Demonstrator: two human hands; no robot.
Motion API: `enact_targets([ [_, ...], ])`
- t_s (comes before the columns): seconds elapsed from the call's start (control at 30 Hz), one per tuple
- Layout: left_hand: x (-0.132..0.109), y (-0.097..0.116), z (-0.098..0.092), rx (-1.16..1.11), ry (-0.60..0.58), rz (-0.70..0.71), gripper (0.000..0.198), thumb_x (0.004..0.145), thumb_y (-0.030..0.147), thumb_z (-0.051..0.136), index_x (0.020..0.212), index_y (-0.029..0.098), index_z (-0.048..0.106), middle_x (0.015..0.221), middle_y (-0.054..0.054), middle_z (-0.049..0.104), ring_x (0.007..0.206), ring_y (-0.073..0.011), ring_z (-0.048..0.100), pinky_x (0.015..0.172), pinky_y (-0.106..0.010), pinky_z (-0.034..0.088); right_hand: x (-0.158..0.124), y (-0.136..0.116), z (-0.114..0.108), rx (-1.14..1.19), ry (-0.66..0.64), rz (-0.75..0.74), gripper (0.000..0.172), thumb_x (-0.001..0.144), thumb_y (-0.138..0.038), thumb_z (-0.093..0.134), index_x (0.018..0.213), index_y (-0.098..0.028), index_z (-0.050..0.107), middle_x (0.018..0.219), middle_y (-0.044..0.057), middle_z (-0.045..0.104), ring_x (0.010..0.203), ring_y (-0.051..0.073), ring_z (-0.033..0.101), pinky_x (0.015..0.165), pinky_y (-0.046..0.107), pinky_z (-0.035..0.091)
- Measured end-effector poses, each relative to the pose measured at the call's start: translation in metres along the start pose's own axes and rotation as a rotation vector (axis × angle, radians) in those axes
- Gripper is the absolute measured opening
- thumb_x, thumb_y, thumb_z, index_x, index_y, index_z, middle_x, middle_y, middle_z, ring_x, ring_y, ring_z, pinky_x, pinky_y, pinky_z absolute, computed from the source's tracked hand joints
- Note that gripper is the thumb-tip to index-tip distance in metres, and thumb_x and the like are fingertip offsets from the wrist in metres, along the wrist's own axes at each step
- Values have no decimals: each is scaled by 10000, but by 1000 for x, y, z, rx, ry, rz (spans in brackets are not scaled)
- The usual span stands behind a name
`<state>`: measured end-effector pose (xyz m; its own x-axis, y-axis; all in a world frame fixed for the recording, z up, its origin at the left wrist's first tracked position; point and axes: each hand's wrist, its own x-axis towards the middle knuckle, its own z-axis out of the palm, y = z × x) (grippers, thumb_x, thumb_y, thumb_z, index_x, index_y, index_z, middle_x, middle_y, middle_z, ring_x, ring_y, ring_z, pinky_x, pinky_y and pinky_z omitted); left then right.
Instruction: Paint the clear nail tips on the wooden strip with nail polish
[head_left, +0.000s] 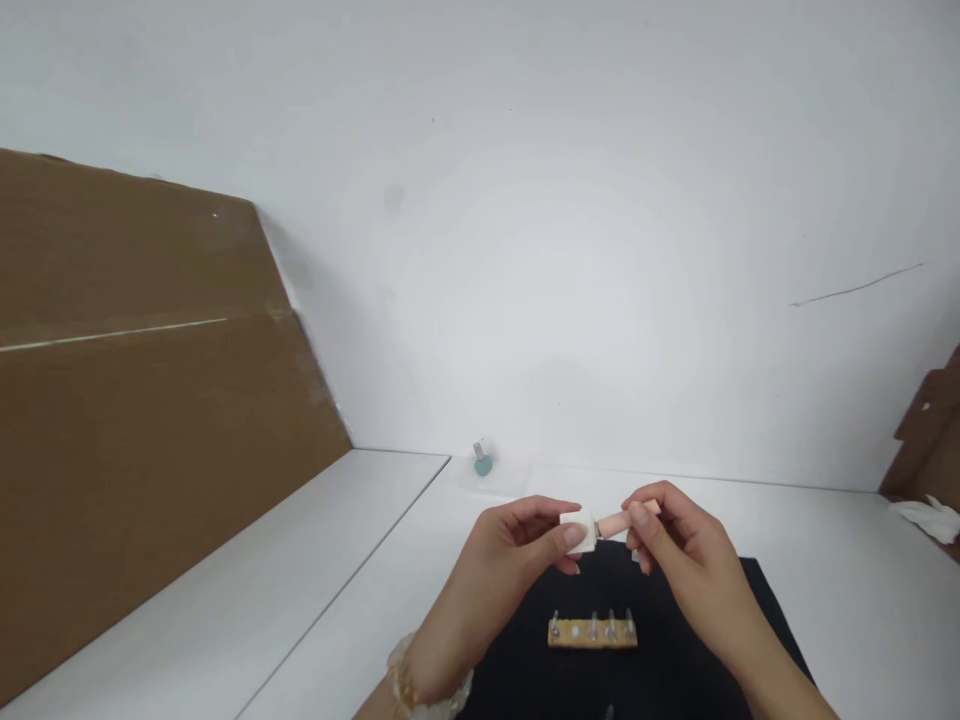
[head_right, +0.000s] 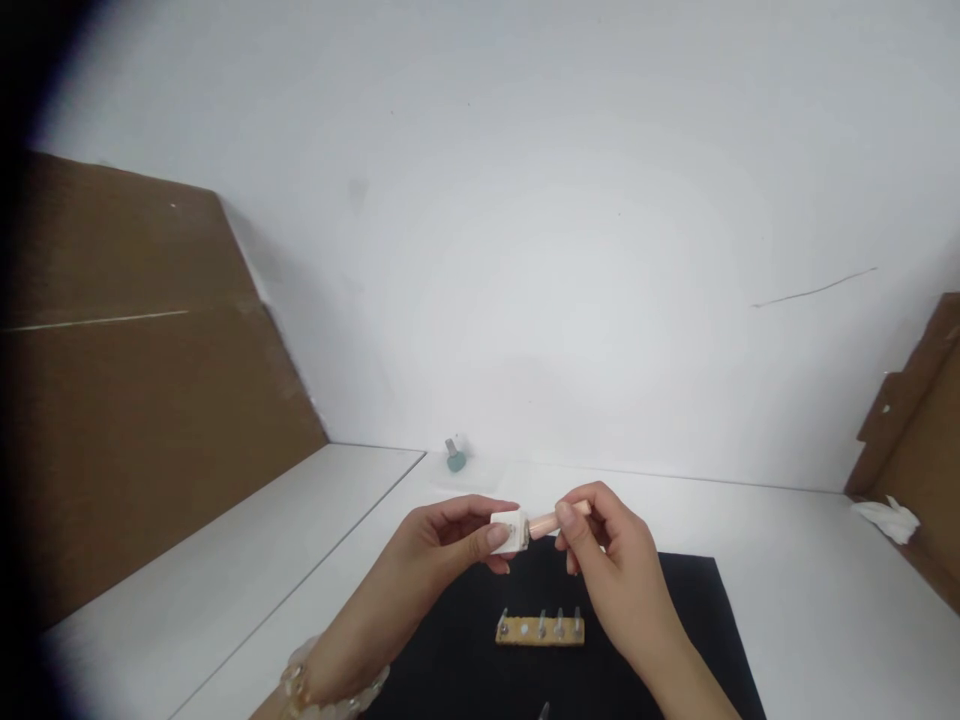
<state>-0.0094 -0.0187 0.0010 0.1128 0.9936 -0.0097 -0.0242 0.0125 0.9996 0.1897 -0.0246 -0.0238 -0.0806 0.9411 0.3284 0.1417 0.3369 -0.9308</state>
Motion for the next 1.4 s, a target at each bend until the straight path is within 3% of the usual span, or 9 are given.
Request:
enact_targets([
  [0.1, 0, 4, 3, 24, 25, 15, 358, 639, 417, 919, 892, 183, 823, 586, 16, 737, 595, -178, 688, 709, -309, 547, 1, 2, 5, 73, 70, 7, 382, 979, -573, 603, 896, -209, 684, 688, -1, 664, 564, 143, 601, 579, 255, 511],
  [0.27, 0, 7, 6, -65, -50, -9, 378, 701, 499, 892, 872, 170, 818, 763, -40, 805, 649, -185, 714, 757, -321, 565, -6, 2, 9, -6, 243, -108, 286, 963, -514, 649, 953, -237, 717, 693, -4, 677, 568, 155, 604, 565, 254, 516],
  [0.53, 3, 11, 4, -52, -129, -38, 373, 713, 505, 891, 816, 156, 813, 740, -41, 792, 617, -161, 685, 706, -287, 560, 0, -6, 0, 93, 85, 26, 408, 972, -587, 606, 842, -206, 672, 663, -8, 650, 523, 130, 559, 547, 250, 487],
  [0.8, 13, 15, 1, 1, -116, -22, 351, 755, 499, 858, 849, 164, 812, 806, -46, 804, 650, -173, 711, 741, -308, 571, -7, -1, 8, -26, 274, -96, 286, 956, -519, 649, 940, -239, 704, 711, -5, 650, 594, 158, 589, 564, 254, 502],
  [1.13, 8, 11, 7, 2, -56, 39, 303, 639, 292, 915, 892, 179, 792, 618, 34, 721, 635, -142, 666, 693, -271, 524, -3, -9, 5, 81, 214, 73, 361, 951, -569, 643, 863, -221, 677, 645, -29, 572, 572, 137, 518, 545, 243, 445],
  [1.27, 5, 12, 7, 55, -69, 106, 305, 633, 281, 905, 888, 182, 772, 682, 19, 734, 678, -160, 667, 684, -283, 523, -1, -10, 2, 100, 190, 82, 368, 934, -579, 663, 875, -216, 689, 672, -16, 604, 573, 137, 502, 553, 248, 437],
  [1.4, 3, 8, 9, 162, -37, 235, 381, 658, 235, 885, 1018, 222, 762, 858, 8, 754, 816, -194, 706, 817, -331, 567, 2, -5, 1, 206, 176, 112, 416, 908, -616, 679, 854, -204, 698, 651, -28, 585, 542, 115, 481, 563, 241, 433],
])
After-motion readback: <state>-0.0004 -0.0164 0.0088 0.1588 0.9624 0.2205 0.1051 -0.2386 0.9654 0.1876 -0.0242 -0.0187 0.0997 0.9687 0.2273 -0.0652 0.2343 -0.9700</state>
